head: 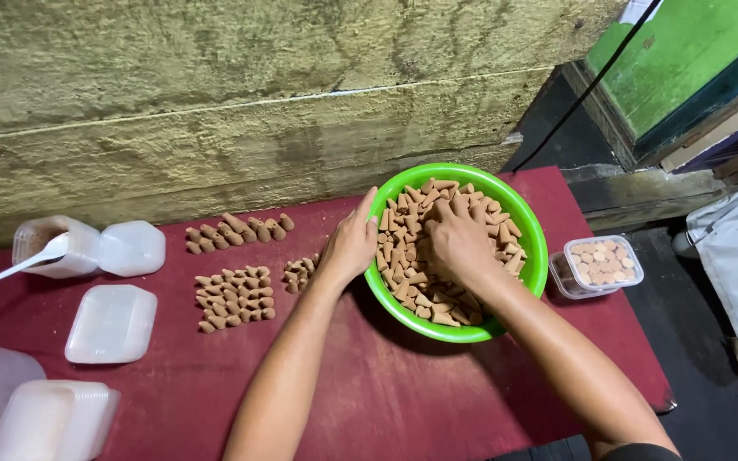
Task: Arranging small incense cones from a bowl into organized grid patterns on a work surface.
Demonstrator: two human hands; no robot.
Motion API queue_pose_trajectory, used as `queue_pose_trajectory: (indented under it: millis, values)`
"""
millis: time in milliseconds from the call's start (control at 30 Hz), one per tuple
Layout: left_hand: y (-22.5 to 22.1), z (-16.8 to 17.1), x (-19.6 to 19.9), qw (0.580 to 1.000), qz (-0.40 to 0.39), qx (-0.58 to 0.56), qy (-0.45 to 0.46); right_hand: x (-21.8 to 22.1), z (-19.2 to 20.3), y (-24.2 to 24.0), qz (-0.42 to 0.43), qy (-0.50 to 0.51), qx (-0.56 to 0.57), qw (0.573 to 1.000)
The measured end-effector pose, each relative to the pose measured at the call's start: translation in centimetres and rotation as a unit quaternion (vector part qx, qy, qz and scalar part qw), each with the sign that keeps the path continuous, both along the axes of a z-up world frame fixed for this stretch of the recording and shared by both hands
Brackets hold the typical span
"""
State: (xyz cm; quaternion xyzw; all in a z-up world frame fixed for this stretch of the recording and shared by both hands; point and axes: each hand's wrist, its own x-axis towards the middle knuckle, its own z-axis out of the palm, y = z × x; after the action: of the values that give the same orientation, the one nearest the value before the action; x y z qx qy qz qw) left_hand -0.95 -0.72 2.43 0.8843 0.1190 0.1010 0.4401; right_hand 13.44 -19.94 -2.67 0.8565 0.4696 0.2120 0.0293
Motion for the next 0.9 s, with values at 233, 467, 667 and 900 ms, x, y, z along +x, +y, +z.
queue_pose_trajectory:
  millis: [233,467,667,900]
  values:
    - [0.2,-1.1,0.3,1.000,0.003,0.004,-0.005,-2.4,2.5,0.4,-0.057,0.121,-0.002,0.991]
    - [-0.2,-2.2,1.7,0.976,0.039,0.206,-0.066,-2.4,5.8,-0.4,0.017,0.272,0.149,0.951]
    - [-0.2,-3.1,3.5,0.910,-0.015,0.402,-0.100,-2.1,7.1,-5.6,0.019,0.357,0.300,0.884]
    - [0.2,-3.2,4.1,0.919,-0.015,0.388,-0.070,-3.8,6.4,-10.1,-0.123,0.373,0.384,0.836]
